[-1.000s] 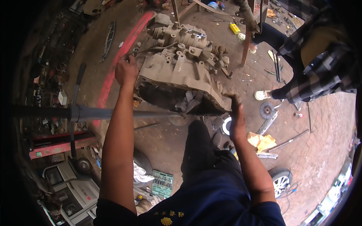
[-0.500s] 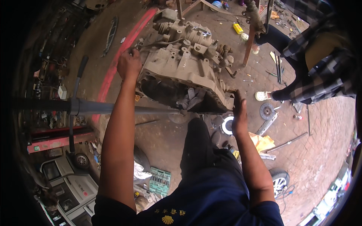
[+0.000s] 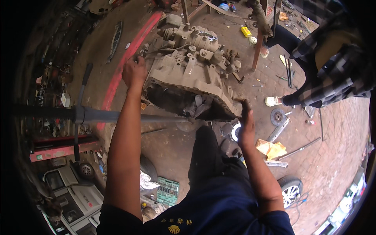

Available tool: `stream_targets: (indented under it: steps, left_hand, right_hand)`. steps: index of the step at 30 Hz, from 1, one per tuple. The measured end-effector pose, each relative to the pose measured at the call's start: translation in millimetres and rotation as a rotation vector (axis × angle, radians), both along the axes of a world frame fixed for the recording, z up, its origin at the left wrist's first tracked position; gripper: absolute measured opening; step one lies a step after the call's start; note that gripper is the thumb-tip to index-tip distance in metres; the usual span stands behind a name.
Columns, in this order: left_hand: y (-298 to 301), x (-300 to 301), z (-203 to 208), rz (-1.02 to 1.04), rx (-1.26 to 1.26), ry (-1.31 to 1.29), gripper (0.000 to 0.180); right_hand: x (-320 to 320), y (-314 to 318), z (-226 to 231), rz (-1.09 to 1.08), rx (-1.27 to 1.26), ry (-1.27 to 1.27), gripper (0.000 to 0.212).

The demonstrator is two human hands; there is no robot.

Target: The person wipes the exterior surfaces of a suspended engine block with a cloth. The person repeatedly rubs the top and side surfaces of the engine casing while another person stands nearby.

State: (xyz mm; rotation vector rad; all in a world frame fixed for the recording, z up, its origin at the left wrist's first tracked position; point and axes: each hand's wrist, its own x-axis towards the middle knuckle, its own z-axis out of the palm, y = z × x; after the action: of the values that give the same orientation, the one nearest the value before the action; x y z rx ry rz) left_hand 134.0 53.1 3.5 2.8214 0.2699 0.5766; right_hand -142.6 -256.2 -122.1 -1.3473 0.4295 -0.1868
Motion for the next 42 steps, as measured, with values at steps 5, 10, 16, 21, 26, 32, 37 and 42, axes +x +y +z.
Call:
stream_targets:
  steps: [5,10,16,21,26,32,37,42]
  left_hand:
    - [-2,1,2,-0.025,-0.022,0.016,0.040]
    - [-3,1,2,-0.016,-0.025,-0.012,0.040]
    - [-2,5,-1,-0.006,-0.039,0.010,0.041]
    - [-2,4,-1,0.005,-0.038,0.011,0.042]
    - [-4,3,1,0.001,-0.028,-0.007,0.041]
    - [-4,5,1,-0.054,-0.047,-0.034,0.041]
    - [-3,7,2,-0.067,-0.045,-0.036,0.040]
    - [-3,7,-1,-0.083,-0.047,-0.060,0.040]
  right_hand:
    - [-13,8,7,-0.024,0.153,-0.017,0.072]
    - [-9,2,12,-0.060,0.014,-0.012,0.061]
    - [0,-15,-17,-0.135,-0.013,-0.026,0.037]
    - [26,-40,-16,-0.057,0.078,0.047,0.028]
    - [43,-57,-4,0.113,-0.034,0.138,0.028]
    - [34,-49,-2,0.076,-0.035,0.105,0.030]
    - [35,-60,-13,0.190,-0.044,0.059,0.026]
    - [56,-68,-6,0.223,-0.096,0.066,0.022]
